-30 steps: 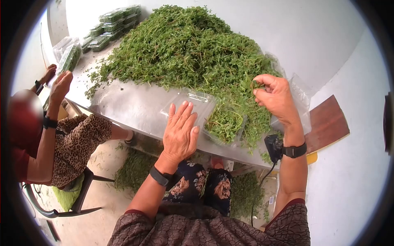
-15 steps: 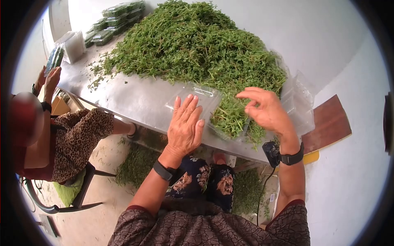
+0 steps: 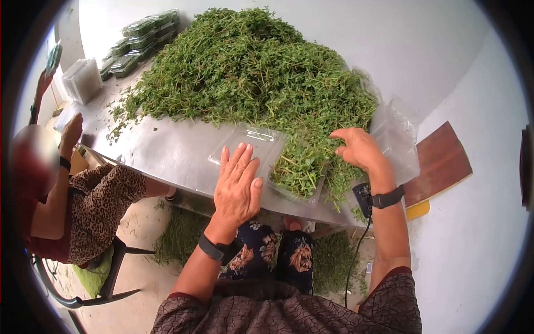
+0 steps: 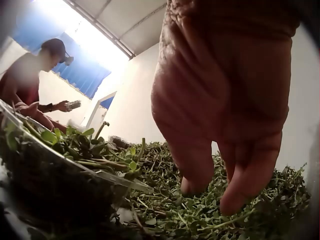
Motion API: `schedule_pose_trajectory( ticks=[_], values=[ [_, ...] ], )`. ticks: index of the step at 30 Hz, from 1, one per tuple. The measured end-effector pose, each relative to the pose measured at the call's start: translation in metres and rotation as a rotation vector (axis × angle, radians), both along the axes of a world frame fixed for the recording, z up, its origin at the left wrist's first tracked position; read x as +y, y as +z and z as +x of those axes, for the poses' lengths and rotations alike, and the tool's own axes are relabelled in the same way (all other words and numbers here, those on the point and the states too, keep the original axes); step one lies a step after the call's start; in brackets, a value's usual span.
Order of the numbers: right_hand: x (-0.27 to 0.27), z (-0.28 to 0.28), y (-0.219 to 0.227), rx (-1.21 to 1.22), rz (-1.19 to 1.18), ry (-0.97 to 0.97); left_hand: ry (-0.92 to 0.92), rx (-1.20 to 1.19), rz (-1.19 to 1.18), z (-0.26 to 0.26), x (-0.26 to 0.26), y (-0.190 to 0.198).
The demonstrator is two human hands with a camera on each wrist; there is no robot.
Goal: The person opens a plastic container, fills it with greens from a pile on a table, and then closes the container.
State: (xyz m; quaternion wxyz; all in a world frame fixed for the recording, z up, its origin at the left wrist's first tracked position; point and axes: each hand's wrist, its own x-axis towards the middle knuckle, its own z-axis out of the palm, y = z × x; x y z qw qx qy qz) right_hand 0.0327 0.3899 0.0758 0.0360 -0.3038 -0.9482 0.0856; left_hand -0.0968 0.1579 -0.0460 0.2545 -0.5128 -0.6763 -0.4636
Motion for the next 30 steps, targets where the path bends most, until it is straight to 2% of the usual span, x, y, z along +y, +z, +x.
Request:
schedule_pose_trajectory(
  ticks=[4,6,10,12,13,15,16,17,19,23,26,30],
  values=[
    [0.008,-0.002,-0.014,-0.055,-0.001,-0.031,0.002,0.009,0.005,0.001,0.0,0.0],
    [0.019,-0.004,-0.029,-0.107,0.193,0.087,0.008,0.014,-0.005,0.001,0.0,0.0],
    [0.038,-0.012,-0.042,-0.145,0.221,0.07,0.023,0.017,-0.021,0.002,0.0,0.001],
    [0.044,-0.014,-0.044,0.029,0.335,0.115,0.023,0.008,-0.023,0.003,0.0,0.001],
    [0.045,-0.014,-0.041,0.03,0.337,0.114,0.025,-0.006,-0.03,0.003,0.0,0.0],
    [0.046,-0.016,-0.031,0.333,0.195,0.081,0.029,-0.004,-0.028,0.003,0.001,-0.001],
    [0.048,-0.019,-0.028,0.373,0.184,0.049,0.033,-0.004,-0.03,0.003,0.001,-0.001],
    [0.047,-0.023,-0.023,0.374,0.184,0.049,0.033,-0.003,-0.03,0.003,0.0,-0.002],
    [0.043,-0.03,-0.013,0.193,0.183,-0.063,0.033,-0.004,-0.027,0.003,0.0,-0.002],
    [0.035,-0.041,-0.015,0.173,0.09,-0.058,0.039,-0.004,-0.033,0.003,-0.001,-0.001],
    [0.038,-0.054,-0.022,-0.018,0.103,-0.001,0.03,0.015,-0.042,0.002,-0.001,0.0],
    [0.051,-0.065,-0.046,0.046,0.253,0.092,0.031,0.012,-0.043,0.003,-0.001,-0.001]
  ],
)
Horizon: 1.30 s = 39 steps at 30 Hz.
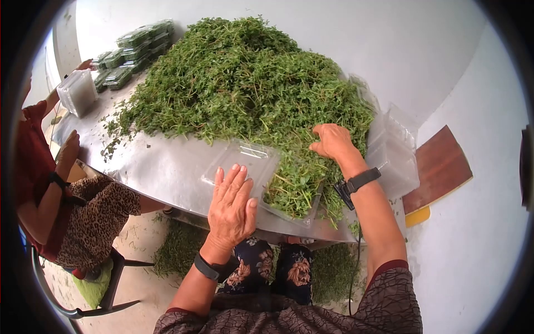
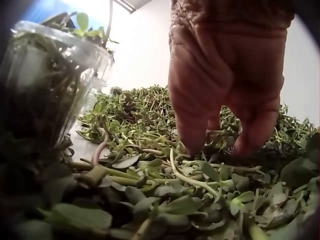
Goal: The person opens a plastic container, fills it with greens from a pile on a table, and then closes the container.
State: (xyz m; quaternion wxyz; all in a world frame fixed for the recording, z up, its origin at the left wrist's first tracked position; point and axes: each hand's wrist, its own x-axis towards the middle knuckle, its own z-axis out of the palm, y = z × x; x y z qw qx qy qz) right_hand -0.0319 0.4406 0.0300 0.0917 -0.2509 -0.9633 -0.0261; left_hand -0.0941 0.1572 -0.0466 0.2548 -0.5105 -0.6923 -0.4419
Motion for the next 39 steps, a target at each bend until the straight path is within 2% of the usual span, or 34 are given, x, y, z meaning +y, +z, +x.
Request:
schedule_pose_trajectory(
  ticks=[2,3,6,8,9,12,15,16,17,20,23,24,27,31,34,36,37,39],
  values=[
    [0.011,-0.009,-0.004,-0.162,0.075,-0.039,-0.001,-0.002,0.001,0.0,0.0,0.0],
    [0.013,-0.008,-0.006,-0.162,0.077,-0.038,-0.004,-0.002,0.002,0.0,0.0,0.0],
    [0.015,0.0,-0.005,-0.026,0.084,-0.004,-0.002,-0.006,0.006,0.0,0.0,0.001],
    [0.016,0.011,0.004,0.16,-0.008,0.029,-0.001,-0.012,0.004,0.0,0.0,0.001],
    [0.016,0.016,0.009,0.156,-0.009,0.029,0.002,-0.012,0.006,0.001,0.0,0.0],
    [0.008,0.032,0.034,0.432,-0.122,0.056,0.001,-0.012,0.013,0.001,0.001,0.001],
    [-0.006,0.043,0.038,0.394,-0.175,0.002,0.006,-0.009,0.02,0.001,0.001,0.001],
    [-0.006,0.046,0.04,0.186,-0.315,-0.119,0.006,-0.005,0.018,0.001,0.001,0.001],
    [-0.008,0.047,0.036,0.186,-0.316,-0.12,0.005,-0.005,0.018,0.001,0.001,0.001],
    [-0.018,0.047,0.028,-0.019,-0.277,-0.198,0.0,-0.042,0.02,0.0,0.001,-0.001],
    [-0.031,0.044,0.025,-0.086,-0.218,-0.19,-0.014,-0.05,0.025,0.001,0.001,-0.001],
    [-0.03,0.044,0.017,-0.015,-0.189,-0.173,-0.011,-0.045,0.025,0.001,0.001,-0.001],
    [-0.025,0.043,0.009,-0.05,-0.101,-0.116,-0.007,-0.04,0.03,0.0,0.002,-0.001],
    [-0.017,0.036,0.001,-0.085,-0.046,-0.135,-0.01,-0.044,0.037,0.001,0.001,-0.001],
    [-0.007,0.044,-0.005,0.043,-0.123,-0.119,-0.013,-0.047,0.039,0.001,0.002,-0.001],
    [0.005,0.052,-0.014,0.464,0.0,0.146,-0.011,-0.052,0.035,0.001,0.002,0.0],
    [0.0,0.054,-0.005,0.461,-0.007,0.151,-0.012,-0.056,0.033,0.001,0.002,0.0],
    [-0.009,0.061,0.019,0.428,-0.21,-0.025,-0.003,-0.053,0.028,0.001,0.002,0.0]
  ],
)
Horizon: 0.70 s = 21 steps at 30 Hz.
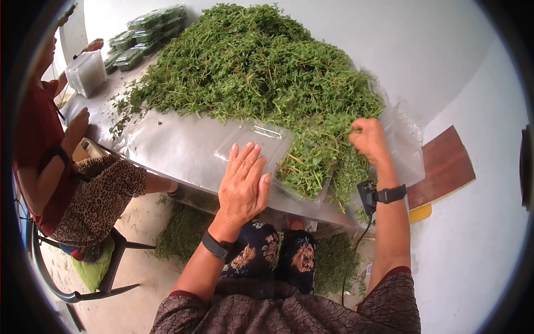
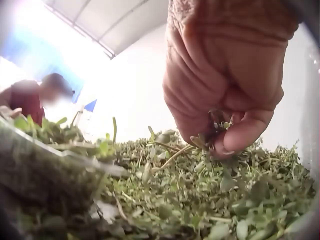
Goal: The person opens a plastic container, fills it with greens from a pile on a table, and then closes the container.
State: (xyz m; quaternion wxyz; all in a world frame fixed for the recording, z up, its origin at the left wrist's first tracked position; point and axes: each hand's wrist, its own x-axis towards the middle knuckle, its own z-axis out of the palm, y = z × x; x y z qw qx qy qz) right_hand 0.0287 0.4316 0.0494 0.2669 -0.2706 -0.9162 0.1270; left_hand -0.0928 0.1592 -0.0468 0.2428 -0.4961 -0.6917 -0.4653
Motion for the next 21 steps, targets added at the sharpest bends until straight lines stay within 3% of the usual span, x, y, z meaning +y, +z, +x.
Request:
schedule_pose_trajectory(
  ticks=[2,4,11,14,16,21],
  values=[
    [-0.011,0.005,0.011,0.011,-0.088,0.002,0.003,0.006,0.001,0.0,0.001,-0.001],
    [-0.048,0.007,0.032,0.129,-0.419,-0.019,0.03,0.06,0.008,-0.002,0.002,-0.003],
    [-0.111,0.008,0.032,0.047,-0.633,0.052,0.034,0.057,0.008,-0.002,0.002,-0.003],
    [-0.132,0.014,0.027,0.146,-0.755,0.1,0.034,0.052,0.003,-0.003,0.002,-0.003],
    [-0.135,0.02,0.02,0.172,-0.76,0.093,0.025,0.048,0.027,-0.003,0.003,-0.004],
    [-0.139,0.041,-0.003,0.243,-0.349,0.077,0.018,0.037,0.016,-0.004,0.004,-0.005]
  ],
)
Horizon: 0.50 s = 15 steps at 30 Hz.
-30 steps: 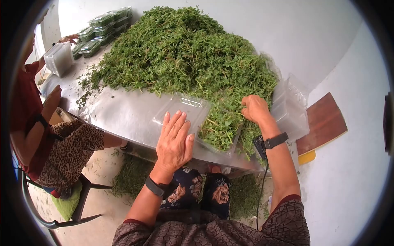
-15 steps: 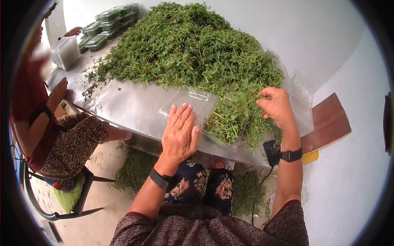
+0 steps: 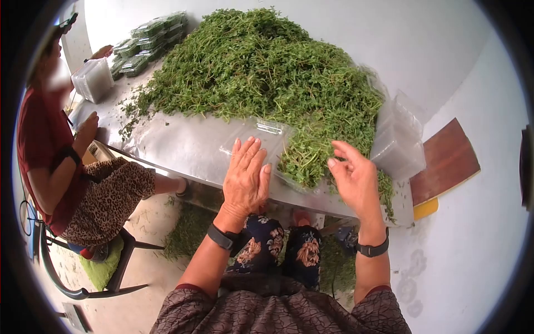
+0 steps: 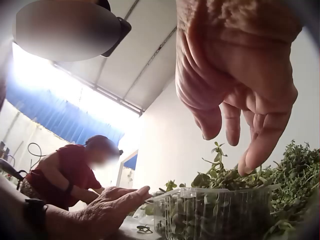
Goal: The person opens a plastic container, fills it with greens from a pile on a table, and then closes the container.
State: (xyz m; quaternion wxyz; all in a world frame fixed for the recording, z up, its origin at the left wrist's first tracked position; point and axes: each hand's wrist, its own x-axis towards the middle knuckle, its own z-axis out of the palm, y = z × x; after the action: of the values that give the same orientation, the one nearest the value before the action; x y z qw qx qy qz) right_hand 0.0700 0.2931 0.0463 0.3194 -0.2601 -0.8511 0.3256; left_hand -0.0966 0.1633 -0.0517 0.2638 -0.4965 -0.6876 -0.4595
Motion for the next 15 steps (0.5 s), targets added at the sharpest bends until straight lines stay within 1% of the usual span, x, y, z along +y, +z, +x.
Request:
schedule_pose_trajectory(
  ticks=[1,3,5,7,8,9,11,12,13,15],
  values=[
    [0.0,0.003,-0.007,0.005,-0.003,-0.004,-0.001,-0.003,-0.003,0.0,0.0,-0.001],
    [0.001,0.006,-0.019,0.067,0.336,0.026,0.001,-0.013,-0.015,-0.001,0.0,-0.001],
    [-0.005,0.009,-0.019,0.05,0.359,0.039,0.0,-0.021,-0.028,-0.001,0.0,-0.002],
    [-0.007,0.006,-0.025,0.032,0.498,0.079,0.005,-0.03,-0.024,-0.002,0.0,-0.003],
    [-0.011,0.005,-0.024,0.014,0.428,0.106,0.002,-0.022,-0.026,-0.002,0.0,-0.002],
    [-0.013,0.003,-0.024,0.022,0.426,0.103,-0.002,-0.021,-0.021,-0.003,0.0,-0.002],
    [-0.016,-0.002,-0.029,-0.022,0.563,0.184,-0.007,-0.011,-0.02,-0.004,0.0,-0.003],
    [-0.017,-0.006,-0.035,-0.011,0.537,0.225,-0.011,0.002,-0.024,-0.005,0.0,-0.003],
    [-0.019,-0.008,-0.037,-0.004,0.534,0.221,-0.015,0.014,-0.028,-0.005,-0.001,-0.003],
    [-0.02,-0.009,-0.04,-0.072,0.604,0.24,-0.024,0.021,-0.041,-0.004,-0.001,-0.002]
  ],
)
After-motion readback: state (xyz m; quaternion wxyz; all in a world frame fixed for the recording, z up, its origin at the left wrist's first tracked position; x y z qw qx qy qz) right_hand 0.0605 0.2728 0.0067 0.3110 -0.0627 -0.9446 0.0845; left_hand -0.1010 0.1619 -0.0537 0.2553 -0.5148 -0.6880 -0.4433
